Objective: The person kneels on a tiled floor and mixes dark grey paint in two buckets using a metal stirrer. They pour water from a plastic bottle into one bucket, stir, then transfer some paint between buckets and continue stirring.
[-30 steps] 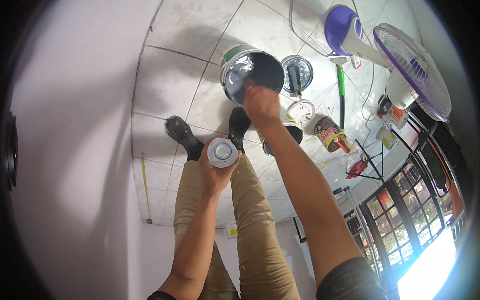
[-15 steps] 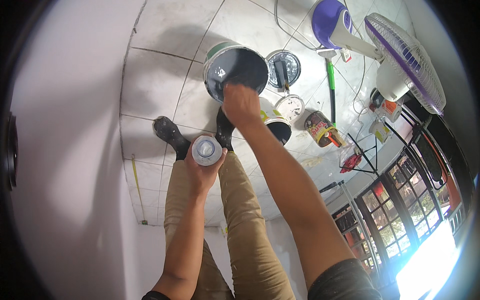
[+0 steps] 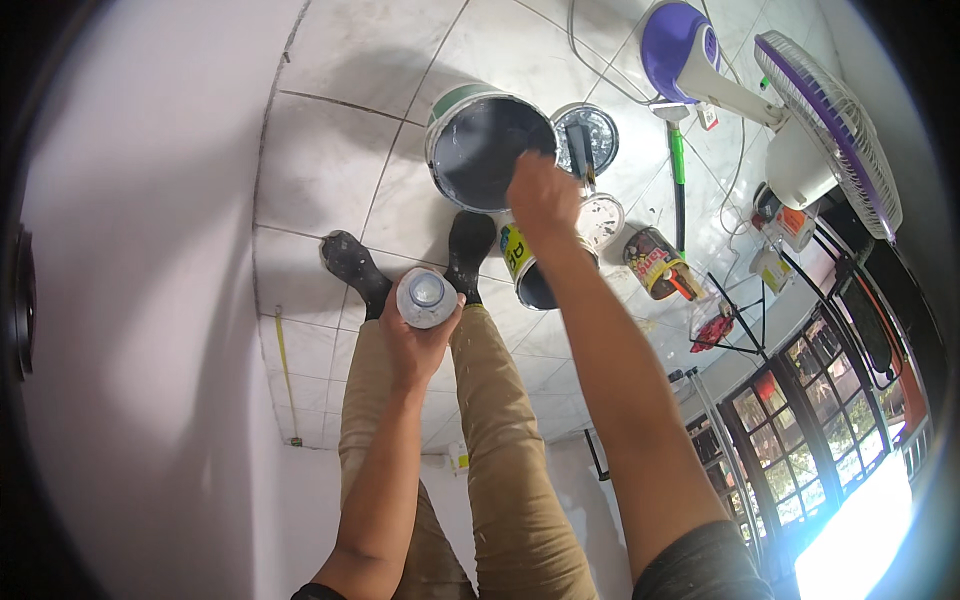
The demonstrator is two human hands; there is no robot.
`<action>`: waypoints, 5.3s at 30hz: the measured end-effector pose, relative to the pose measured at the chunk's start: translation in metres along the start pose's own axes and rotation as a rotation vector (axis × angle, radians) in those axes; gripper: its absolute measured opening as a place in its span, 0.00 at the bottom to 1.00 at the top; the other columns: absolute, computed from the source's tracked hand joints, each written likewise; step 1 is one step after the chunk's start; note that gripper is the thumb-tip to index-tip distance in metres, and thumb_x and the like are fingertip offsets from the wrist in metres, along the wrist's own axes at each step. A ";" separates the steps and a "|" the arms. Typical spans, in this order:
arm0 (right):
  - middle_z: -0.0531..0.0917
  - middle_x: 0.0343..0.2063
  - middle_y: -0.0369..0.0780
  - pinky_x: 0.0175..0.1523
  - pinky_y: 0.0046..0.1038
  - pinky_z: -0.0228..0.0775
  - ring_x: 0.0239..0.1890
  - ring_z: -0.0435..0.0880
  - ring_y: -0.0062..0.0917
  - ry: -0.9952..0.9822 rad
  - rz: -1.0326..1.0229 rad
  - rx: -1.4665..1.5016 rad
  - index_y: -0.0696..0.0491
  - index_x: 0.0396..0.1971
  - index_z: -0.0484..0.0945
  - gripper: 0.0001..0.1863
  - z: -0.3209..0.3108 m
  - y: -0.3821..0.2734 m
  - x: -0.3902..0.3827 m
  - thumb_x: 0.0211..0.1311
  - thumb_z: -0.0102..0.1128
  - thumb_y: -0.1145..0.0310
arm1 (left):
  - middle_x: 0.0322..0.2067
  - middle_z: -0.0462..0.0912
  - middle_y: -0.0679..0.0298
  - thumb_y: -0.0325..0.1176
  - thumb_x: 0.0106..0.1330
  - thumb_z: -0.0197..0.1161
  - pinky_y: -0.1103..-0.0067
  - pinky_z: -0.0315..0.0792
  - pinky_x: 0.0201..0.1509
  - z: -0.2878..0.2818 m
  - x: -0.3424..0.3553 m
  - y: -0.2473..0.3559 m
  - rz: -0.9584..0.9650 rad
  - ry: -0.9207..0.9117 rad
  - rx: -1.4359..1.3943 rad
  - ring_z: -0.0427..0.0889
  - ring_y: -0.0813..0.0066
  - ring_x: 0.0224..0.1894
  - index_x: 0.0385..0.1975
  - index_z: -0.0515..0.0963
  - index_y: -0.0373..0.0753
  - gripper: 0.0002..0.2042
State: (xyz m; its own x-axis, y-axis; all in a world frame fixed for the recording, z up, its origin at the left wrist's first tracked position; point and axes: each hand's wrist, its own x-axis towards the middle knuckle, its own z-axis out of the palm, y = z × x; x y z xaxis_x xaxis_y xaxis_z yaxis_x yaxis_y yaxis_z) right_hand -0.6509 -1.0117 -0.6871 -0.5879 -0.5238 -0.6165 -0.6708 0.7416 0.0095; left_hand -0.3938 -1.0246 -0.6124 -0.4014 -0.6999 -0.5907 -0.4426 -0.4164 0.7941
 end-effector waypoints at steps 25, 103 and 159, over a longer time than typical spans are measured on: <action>0.91 0.38 0.53 0.55 0.49 0.84 0.45 0.92 0.50 -0.175 -0.104 0.075 0.52 0.39 0.86 0.11 0.006 -0.044 -0.022 0.74 0.58 0.64 | 0.48 0.88 0.57 0.27 0.52 0.88 0.70 0.84 0.55 0.000 0.001 -0.005 0.004 0.027 0.017 0.90 0.62 0.49 0.54 0.82 0.37 0.29; 0.85 0.24 0.55 0.33 0.43 0.77 0.28 0.88 0.53 0.247 0.014 0.487 0.61 0.35 0.84 0.07 -0.007 0.001 -0.056 0.73 0.64 0.73 | 0.45 0.88 0.62 0.26 0.59 0.84 0.74 0.80 0.56 0.000 0.018 0.020 -0.051 -0.018 0.027 0.86 0.73 0.47 0.54 0.81 0.32 0.24; 0.88 0.30 0.56 0.39 0.45 0.81 0.34 0.90 0.54 0.263 -0.205 0.507 0.62 0.36 0.85 0.07 0.017 0.039 -0.024 0.73 0.61 0.75 | 0.43 0.89 0.61 0.25 0.60 0.83 0.74 0.81 0.55 0.011 0.022 0.028 0.043 -0.033 0.046 0.87 0.72 0.45 0.54 0.81 0.32 0.23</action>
State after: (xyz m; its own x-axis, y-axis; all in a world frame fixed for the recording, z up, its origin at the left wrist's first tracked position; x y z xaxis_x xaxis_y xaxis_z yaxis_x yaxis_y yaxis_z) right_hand -0.6550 -0.9632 -0.6857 -0.6051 -0.7150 -0.3502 -0.5210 0.6882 -0.5049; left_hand -0.4237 -1.0454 -0.6041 -0.4469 -0.6964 -0.5615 -0.4607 -0.3590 0.8118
